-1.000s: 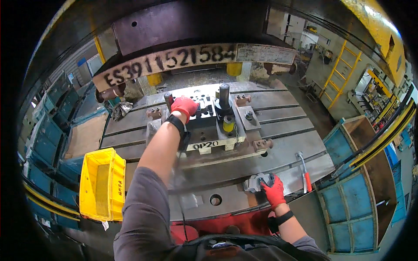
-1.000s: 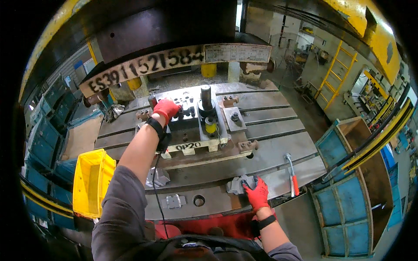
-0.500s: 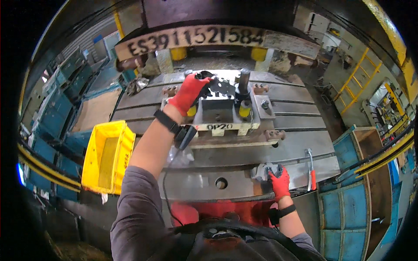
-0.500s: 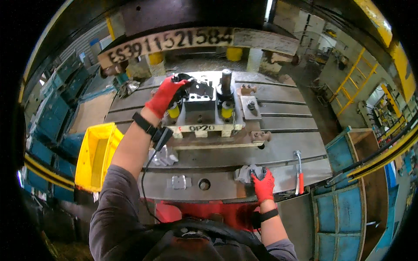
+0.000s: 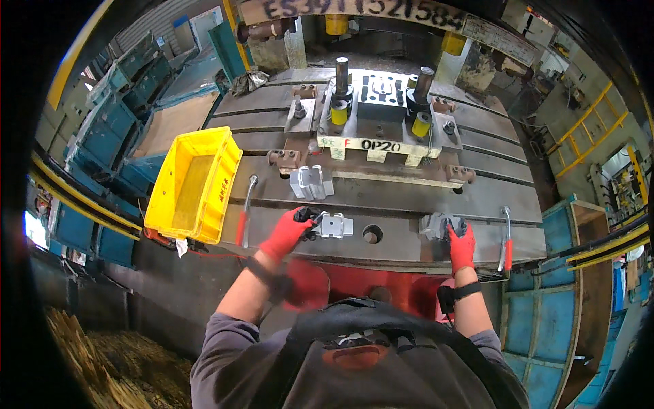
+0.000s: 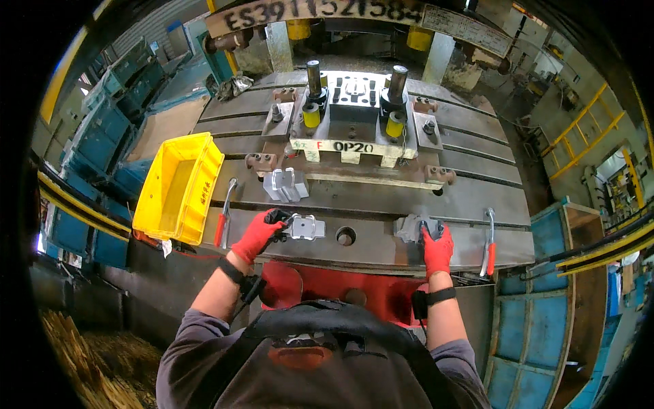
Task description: Operating an industrial press to process and fabricate metal components.
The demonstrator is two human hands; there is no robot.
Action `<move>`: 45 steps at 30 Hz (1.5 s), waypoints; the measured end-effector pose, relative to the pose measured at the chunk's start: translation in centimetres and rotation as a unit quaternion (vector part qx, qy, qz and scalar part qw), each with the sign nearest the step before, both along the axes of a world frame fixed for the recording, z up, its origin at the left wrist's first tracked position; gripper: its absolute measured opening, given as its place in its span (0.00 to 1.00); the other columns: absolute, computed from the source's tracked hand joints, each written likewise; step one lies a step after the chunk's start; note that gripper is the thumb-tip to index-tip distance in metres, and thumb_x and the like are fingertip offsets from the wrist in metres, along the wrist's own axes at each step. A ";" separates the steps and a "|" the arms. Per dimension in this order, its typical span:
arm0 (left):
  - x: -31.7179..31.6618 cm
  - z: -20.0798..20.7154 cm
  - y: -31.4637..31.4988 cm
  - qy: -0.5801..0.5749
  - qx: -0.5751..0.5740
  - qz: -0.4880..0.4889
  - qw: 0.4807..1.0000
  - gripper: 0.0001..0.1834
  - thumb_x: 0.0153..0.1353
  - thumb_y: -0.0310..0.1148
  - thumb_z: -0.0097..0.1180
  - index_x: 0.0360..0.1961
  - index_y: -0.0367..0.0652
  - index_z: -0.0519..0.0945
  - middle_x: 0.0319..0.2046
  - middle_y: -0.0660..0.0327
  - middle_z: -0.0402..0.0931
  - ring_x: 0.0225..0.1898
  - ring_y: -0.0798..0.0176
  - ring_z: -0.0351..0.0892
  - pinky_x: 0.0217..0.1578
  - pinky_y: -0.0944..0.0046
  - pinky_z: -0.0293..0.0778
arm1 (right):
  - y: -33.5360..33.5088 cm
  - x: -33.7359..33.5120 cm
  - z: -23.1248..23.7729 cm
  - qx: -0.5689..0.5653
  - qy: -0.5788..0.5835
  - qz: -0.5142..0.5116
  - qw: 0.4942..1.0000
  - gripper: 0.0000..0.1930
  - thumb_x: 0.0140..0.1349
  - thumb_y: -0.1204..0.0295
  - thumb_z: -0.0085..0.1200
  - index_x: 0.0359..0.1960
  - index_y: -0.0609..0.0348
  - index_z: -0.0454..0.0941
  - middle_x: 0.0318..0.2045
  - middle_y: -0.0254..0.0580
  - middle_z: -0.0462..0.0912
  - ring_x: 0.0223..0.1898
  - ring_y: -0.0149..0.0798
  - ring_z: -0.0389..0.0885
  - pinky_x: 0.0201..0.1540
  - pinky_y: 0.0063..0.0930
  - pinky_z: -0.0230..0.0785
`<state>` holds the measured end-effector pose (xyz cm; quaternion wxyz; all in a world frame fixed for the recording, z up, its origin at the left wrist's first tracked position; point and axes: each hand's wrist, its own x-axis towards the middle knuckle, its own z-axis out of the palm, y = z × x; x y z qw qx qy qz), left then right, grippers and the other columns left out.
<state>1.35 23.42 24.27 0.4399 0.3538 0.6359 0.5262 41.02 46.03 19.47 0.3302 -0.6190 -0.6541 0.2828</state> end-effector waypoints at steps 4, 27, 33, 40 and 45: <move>1.9 -1.8 -0.1 0.455 -0.012 0.053 0.889 0.31 0.42 0.38 0.67 0.49 0.40 0.73 0.46 0.47 0.71 0.45 0.46 0.73 0.46 0.55 0.70 | 0.1 -0.1 0.4 0.006 -0.016 -0.006 1.000 0.34 0.48 0.53 0.62 0.54 0.59 0.68 0.50 0.52 0.74 0.53 0.52 0.70 0.54 0.38 0.62; 2.4 0.8 -0.9 0.536 0.062 -0.017 0.842 0.43 0.34 0.43 0.70 0.55 0.43 0.68 0.54 0.51 0.67 0.55 0.47 0.64 0.54 0.52 0.62 | 3.0 5.2 -3.0 -0.155 0.208 -0.038 0.965 0.11 0.53 0.64 0.59 0.32 0.59 0.80 0.26 0.33 0.80 0.22 0.28 0.72 0.28 0.26 0.65; 1.9 2.8 -3.1 0.418 0.061 0.026 0.906 0.29 0.47 0.28 0.63 0.53 0.41 0.70 0.52 0.51 0.69 0.53 0.51 0.69 0.53 0.57 0.68 | 0.2 3.0 3.0 0.029 -0.062 -0.089 0.994 0.17 0.52 0.63 0.59 0.38 0.64 0.79 0.26 0.37 0.80 0.27 0.30 0.74 0.33 0.28 0.68; -1.9 -0.1 -7.4 0.078 0.078 0.127 0.986 0.18 0.56 0.25 0.55 0.49 0.38 0.72 0.45 0.59 0.74 0.45 0.65 0.74 0.45 0.66 0.72 | 1.3 0.8 7.5 -0.002 0.250 -0.018 0.968 0.13 0.55 0.70 0.56 0.40 0.63 0.79 0.30 0.36 0.81 0.30 0.33 0.78 0.33 0.27 0.71; -4.4 0.2 -14.2 -0.036 -0.052 0.104 0.993 0.11 0.59 0.29 0.52 0.41 0.36 0.77 0.31 0.63 0.79 0.32 0.70 0.77 0.31 0.69 0.74 | 3.6 -4.5 13.4 -0.063 0.447 0.056 0.891 0.09 0.55 0.77 0.54 0.38 0.60 0.80 0.30 0.33 0.81 0.28 0.30 0.78 0.30 0.25 0.72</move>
